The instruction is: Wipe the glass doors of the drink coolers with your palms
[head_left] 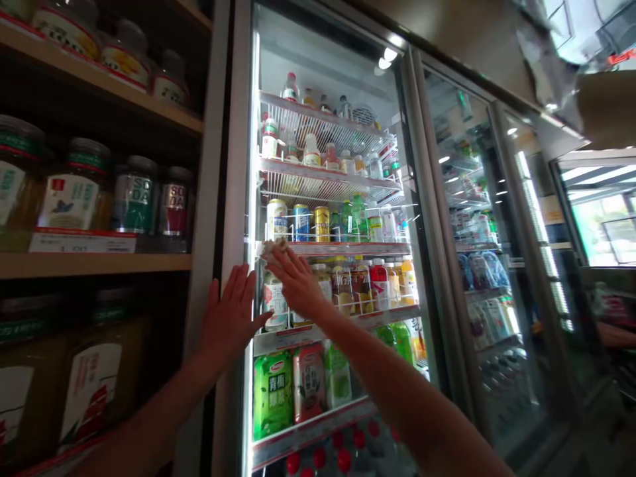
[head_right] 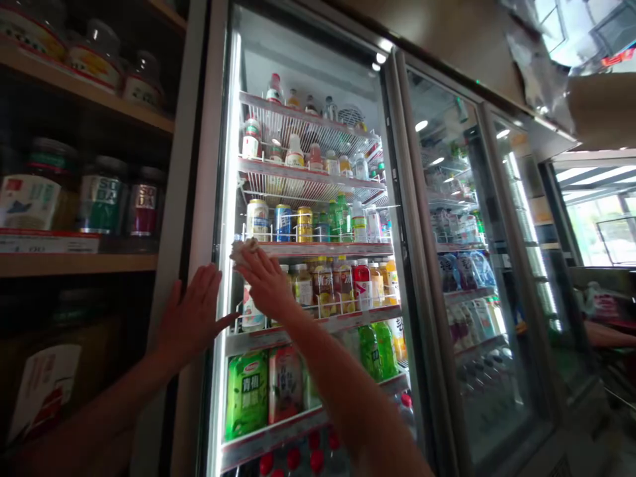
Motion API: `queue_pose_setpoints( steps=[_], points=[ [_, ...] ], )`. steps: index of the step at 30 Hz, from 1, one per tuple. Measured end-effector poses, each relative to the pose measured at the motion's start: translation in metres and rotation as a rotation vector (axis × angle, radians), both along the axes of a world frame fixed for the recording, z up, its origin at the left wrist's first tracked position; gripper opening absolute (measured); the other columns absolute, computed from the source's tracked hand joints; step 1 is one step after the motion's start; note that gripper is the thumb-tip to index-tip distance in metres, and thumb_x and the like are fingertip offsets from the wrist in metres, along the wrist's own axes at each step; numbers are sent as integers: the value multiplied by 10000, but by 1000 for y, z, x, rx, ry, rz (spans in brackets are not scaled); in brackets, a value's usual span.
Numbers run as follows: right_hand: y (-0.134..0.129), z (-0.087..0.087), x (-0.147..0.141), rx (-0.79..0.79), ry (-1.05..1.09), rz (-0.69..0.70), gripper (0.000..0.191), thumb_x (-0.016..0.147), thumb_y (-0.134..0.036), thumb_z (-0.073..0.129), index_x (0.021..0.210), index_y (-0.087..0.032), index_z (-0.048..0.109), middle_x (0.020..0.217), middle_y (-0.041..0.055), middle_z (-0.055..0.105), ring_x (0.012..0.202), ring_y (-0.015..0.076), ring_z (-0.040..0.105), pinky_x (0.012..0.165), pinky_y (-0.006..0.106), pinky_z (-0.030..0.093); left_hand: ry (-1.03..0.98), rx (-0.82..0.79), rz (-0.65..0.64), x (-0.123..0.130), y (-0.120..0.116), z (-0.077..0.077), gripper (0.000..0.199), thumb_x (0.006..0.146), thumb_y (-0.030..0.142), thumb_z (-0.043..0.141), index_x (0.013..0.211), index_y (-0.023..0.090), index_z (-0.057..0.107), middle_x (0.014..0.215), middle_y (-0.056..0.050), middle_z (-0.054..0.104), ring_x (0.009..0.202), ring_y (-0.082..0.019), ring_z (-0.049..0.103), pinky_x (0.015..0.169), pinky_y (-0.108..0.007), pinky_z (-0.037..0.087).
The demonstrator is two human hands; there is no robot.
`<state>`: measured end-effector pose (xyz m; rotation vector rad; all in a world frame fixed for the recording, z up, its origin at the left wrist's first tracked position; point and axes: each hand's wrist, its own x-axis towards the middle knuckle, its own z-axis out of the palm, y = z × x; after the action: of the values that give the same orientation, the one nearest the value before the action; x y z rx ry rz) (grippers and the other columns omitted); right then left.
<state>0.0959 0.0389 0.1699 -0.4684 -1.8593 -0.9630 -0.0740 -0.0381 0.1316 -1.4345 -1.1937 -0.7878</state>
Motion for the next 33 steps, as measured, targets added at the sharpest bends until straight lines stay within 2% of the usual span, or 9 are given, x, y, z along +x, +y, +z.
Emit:
queue_pose_setpoints(
  steps=[3, 7, 10, 12, 15, 17, 25, 28, 33],
  points=[
    [3, 1, 16, 28, -47, -17, 604, 819, -73, 434, 1390, -265, 394, 1529, -10, 265, 1437, 206, 116, 1153, 444, 239, 1, -40, -3, 3, 1, 6, 696, 854, 473, 375, 1382, 21, 328, 1493, -187, 261, 1402, -297, 215, 1131, -516, 138],
    [30, 6, 85, 19, 369, -44, 567, 852, -54, 354, 1397, -209, 371, 1507, 49, 311, 1413, 227, 214, 1132, 456, 289, -28, -116, -30, 11, 3, 14, 738, 825, 512, 445, 1394, 58, 323, 1508, -158, 230, 1406, -284, 208, 1140, -504, 140],
    [36, 8, 98, 29, 578, -58, 560, 871, -50, 290, 1426, -124, 297, 1512, 124, 276, 1420, 273, 174, 1128, 530, 262, -44, -116, -53, 16, 5, 17, 769, 807, 526, 472, 1400, 63, 311, 1508, -158, 224, 1405, -282, 211, 1141, -509, 137],
    [29, 5, 78, 45, 500, -52, 579, 861, -50, 311, 1430, -150, 295, 1521, 97, 267, 1426, 249, 159, 1139, 505, 257, -36, -87, -66, 18, 6, 19, 750, 816, 515, 458, 1403, 75, 306, 1506, -155, 235, 1404, -271, 220, 1142, -509, 127],
    [14, -1, 41, 73, 77, -13, 613, 830, -61, 396, 1415, -236, 342, 1530, 16, 263, 1434, 199, 130, 1152, 439, 257, -6, -59, -70, 23, 8, 21, 724, 826, 499, 442, 1402, 81, 308, 1505, -153, 242, 1404, -264, 222, 1141, -513, 123],
    [13, -3, 41, 74, -96, 3, 628, 825, -64, 415, 1418, -259, 341, 1532, -2, 259, 1438, 189, 107, 1154, 440, 248, 12, -61, -58, 27, 10, 23, 716, 828, 486, 444, 1396, 70, 317, 1505, -159, 236, 1405, -267, 218, 1140, -512, 127],
    [60, 0, 199, -50, 588, -131, 651, 847, -38, 301, 1470, -211, 219, 1548, 40, 198, 1432, 218, 138, 1127, 492, 311, 7, -159, -11, 41, 13, 25, 685, 837, 453, 446, 1377, 42, 351, 1501, -164, 243, 1409, -275, 202, 1140, -497, 144],
    [56, -6, 178, -40, 576, -114, 664, 844, -36, 301, 1478, -197, 193, 1561, 40, 148, 1439, 228, 88, 1146, 512, 261, -8, -167, -35, 41, 13, 25, 696, 835, 460, 444, 1388, 51, 335, 1500, -174, 252, 1411, -277, 193, 1144, -499, 124],
    [37, -15, 105, 12, 110, -33, 612, 875, -82, 360, 1447, -287, 286, 1541, -27, 226, 1438, 184, 100, 1170, 443, 234, -11, -136, -61, 40, 17, 27, 744, 816, 469, 469, 1407, 55, 288, 1506, -187, 238, 1412, -296, 181, 1140, -536, 86]
  ],
)
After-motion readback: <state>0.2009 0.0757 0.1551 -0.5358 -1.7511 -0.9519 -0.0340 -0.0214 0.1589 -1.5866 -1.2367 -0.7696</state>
